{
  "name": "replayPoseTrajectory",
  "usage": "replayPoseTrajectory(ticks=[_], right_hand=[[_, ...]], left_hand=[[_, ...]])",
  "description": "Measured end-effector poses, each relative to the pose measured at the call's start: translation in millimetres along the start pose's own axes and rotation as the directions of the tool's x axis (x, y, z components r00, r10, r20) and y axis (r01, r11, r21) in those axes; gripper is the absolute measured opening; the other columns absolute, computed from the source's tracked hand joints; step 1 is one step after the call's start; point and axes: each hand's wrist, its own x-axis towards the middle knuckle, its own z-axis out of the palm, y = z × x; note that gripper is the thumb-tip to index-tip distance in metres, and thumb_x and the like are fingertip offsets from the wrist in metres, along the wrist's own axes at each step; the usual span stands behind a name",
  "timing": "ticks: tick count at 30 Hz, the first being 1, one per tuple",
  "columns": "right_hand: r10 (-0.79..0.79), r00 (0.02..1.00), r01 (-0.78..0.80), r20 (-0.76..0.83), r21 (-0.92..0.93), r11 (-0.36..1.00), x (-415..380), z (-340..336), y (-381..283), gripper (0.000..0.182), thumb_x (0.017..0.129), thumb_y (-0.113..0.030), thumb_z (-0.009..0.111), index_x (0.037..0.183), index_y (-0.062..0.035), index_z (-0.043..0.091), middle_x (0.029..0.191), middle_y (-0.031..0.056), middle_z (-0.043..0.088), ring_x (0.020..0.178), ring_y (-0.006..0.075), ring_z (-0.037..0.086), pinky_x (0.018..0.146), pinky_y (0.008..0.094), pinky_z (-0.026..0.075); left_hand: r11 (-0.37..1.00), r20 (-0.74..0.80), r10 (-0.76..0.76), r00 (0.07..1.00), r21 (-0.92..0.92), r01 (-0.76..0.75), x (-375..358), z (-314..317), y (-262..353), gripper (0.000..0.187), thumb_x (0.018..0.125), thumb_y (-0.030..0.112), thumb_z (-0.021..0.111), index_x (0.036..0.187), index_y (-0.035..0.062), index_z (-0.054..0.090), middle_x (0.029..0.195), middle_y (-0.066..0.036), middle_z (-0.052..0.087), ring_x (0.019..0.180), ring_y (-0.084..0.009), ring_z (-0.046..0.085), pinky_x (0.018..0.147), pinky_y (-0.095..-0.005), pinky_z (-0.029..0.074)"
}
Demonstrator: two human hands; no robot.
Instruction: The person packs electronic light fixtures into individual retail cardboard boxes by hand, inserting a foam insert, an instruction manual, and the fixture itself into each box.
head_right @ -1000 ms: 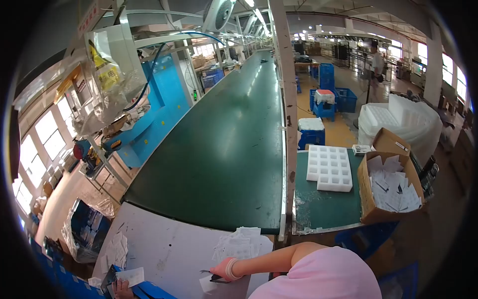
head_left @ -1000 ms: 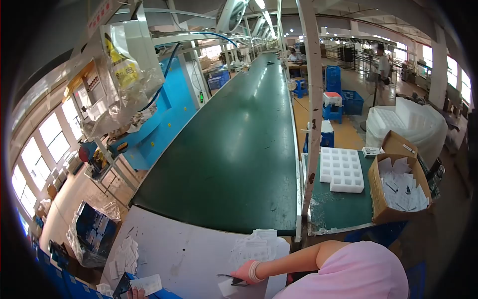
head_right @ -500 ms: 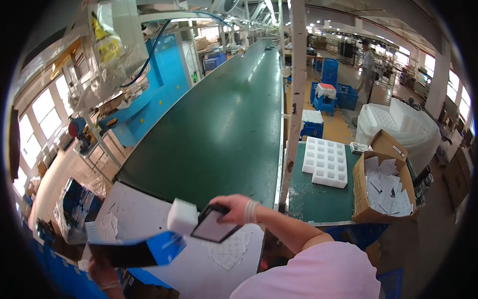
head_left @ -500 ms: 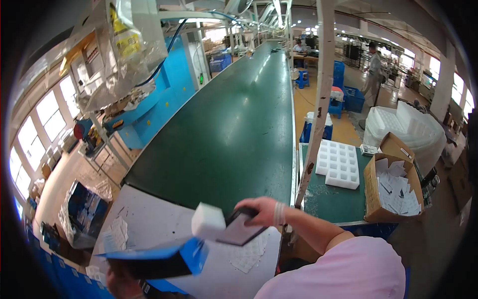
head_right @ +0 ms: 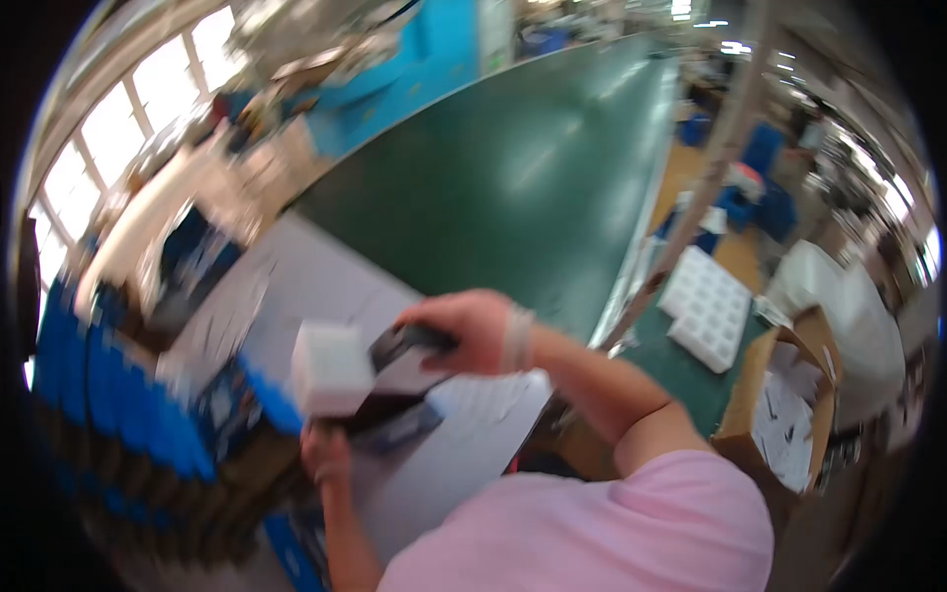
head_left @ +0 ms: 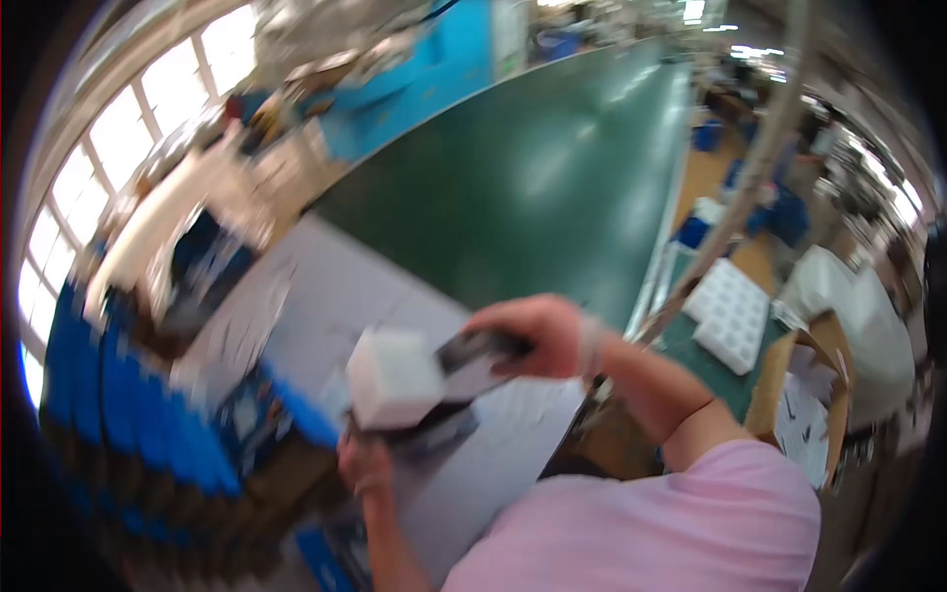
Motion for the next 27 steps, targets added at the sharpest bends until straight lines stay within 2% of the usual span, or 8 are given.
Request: replayPoseTrajectory(ticks=[3, 4, 6, 9, 10, 16, 22, 27], right_hand=[[0.032, 0.995, -0.046, 0.098, 0.143, 0.989, 18.3, 17.7, -9.7, 0.052, 0.072, 0.002, 0.074, 0.121, -0.0071, 0.059, 0.100, 0.0068, 0.066, 0.089, 0.0121, 0.063, 0.084, 0.0278, 0.052], [0.052, 0.986, -0.082, 0.159, 0.193, 0.978, 25.0, 23.8, -10.2, 0.052, 0.072, -0.002, 0.075, 0.120, -0.0083, 0.059, 0.100, 0.0091, 0.067, 0.088, 0.0171, 0.065, 0.082, 0.0296, 0.053], [0.116, 0.960, -0.170, 0.255, 0.202, 0.964, 35.9, 30.0, -16.6, 0.051, 0.072, -0.008, 0.074, 0.121, -0.0099, 0.058, 0.099, 0.0112, 0.067, 0.088, 0.0226, 0.066, 0.082, 0.0318, 0.053], [0.061, 0.939, -0.067, 0.339, 0.005, 0.998, 52.1, 39.5, -22.0, 0.051, 0.073, -0.011, 0.073, 0.122, -0.0105, 0.058, 0.099, 0.0111, 0.067, 0.089, 0.0239, 0.066, 0.083, 0.0320, 0.053], [0.067, 0.935, -0.063, 0.349, -0.023, 0.998, 55.0, 44.6, -20.2, 0.050, 0.074, -0.014, 0.071, 0.123, -0.0119, 0.057, 0.100, 0.0112, 0.067, 0.089, 0.0253, 0.065, 0.084, 0.0320, 0.052], [0.182, 0.881, -0.143, 0.437, -0.120, 0.982, 79.4, 56.7, -21.6, 0.050, 0.075, -0.017, 0.070, 0.123, -0.0133, 0.057, 0.100, 0.0114, 0.067, 0.091, 0.0264, 0.066, 0.084, 0.0326, 0.052], [0.190, 0.857, -0.016, 0.479, -0.345, 0.939, 85.1, 70.2, -31.6, 0.048, 0.076, -0.016, 0.071, 0.122, -0.0129, 0.057, 0.106, 0.0118, 0.067, 0.097, 0.0305, 0.064, 0.086, 0.0362, 0.052], [0.333, 0.774, -0.011, 0.539, -0.513, 0.858, 98.5, 95.2, -26.2, 0.039, 0.081, -0.023, 0.062, 0.119, -0.0121, 0.058, 0.107, 0.0122, 0.066, 0.099, 0.0314, 0.063, 0.086, 0.0399, 0.051]], left_hand=[[0.991, -0.125, 0.023, 0.992, -0.126, -0.039, -23.8, 75.1, -66.7, 0.037, 0.086, 0.021, 0.060, 0.120, 0.0076, 0.063, 0.121, -0.009, 0.065, 0.110, -0.0354, 0.058, 0.104, -0.0411, 0.040], [0.912, -0.013, -0.269, 0.963, -0.325, 0.251, -16.0, 47.1, -33.5, 0.036, 0.087, 0.019, 0.062, 0.120, 0.0052, 0.063, 0.121, -0.014, 0.062, 0.112, -0.0352, 0.056, 0.103, -0.0397, 0.040], [0.671, 0.071, -0.465, 0.882, -0.622, 0.404, -7.9, 35.8, -11.3, 0.034, 0.087, 0.009, 0.058, 0.119, -0.0017, 0.061, 0.117, -0.020, 0.057, 0.110, -0.0319, 0.056, 0.097, -0.0366, 0.043], [0.513, 0.020, -0.461, 0.887, -0.810, 0.285, -14.1, 47.2, -15.8, 0.034, 0.087, 0.006, 0.056, 0.119, -0.0044, 0.059, 0.114, -0.016, 0.056, 0.106, -0.0284, 0.056, 0.093, -0.0357, 0.044], [0.472, 0.020, -0.535, 0.845, -0.822, 0.319, -11.6, 47.1, -11.8, 0.034, 0.090, 0.019, 0.059, 0.115, -0.0043, 0.061, 0.110, -0.012, 0.062, 0.100, -0.0202, 0.059, 0.087, -0.0326, 0.048], [0.164, 0.044, -0.552, 0.833, -0.973, 0.160, -16.0, 73.7, -24.0, 0.043, 0.099, 0.034, 0.053, 0.115, -0.0065, 0.059, 0.107, -0.011, 0.053, 0.103, -0.0203, 0.053, 0.092, -0.0318, 0.043], [0.406, 0.049, -0.477, 0.878, -0.873, 0.270, -12.8, 59.1, -21.1, 0.056, 0.100, 0.046, 0.046, 0.117, -0.0063, 0.057, 0.110, -0.011, 0.054, 0.104, -0.0205, 0.053, 0.093, -0.0322, 0.042], [0.170, 0.066, -0.434, 0.898, -0.973, 0.154, -31.1, 80.2, -27.4, 0.060, 0.099, 0.049, 0.044, 0.120, -0.0062, 0.055, 0.115, -0.013, 0.053, 0.108, -0.0225, 0.052, 0.096, -0.0335, 0.041]])
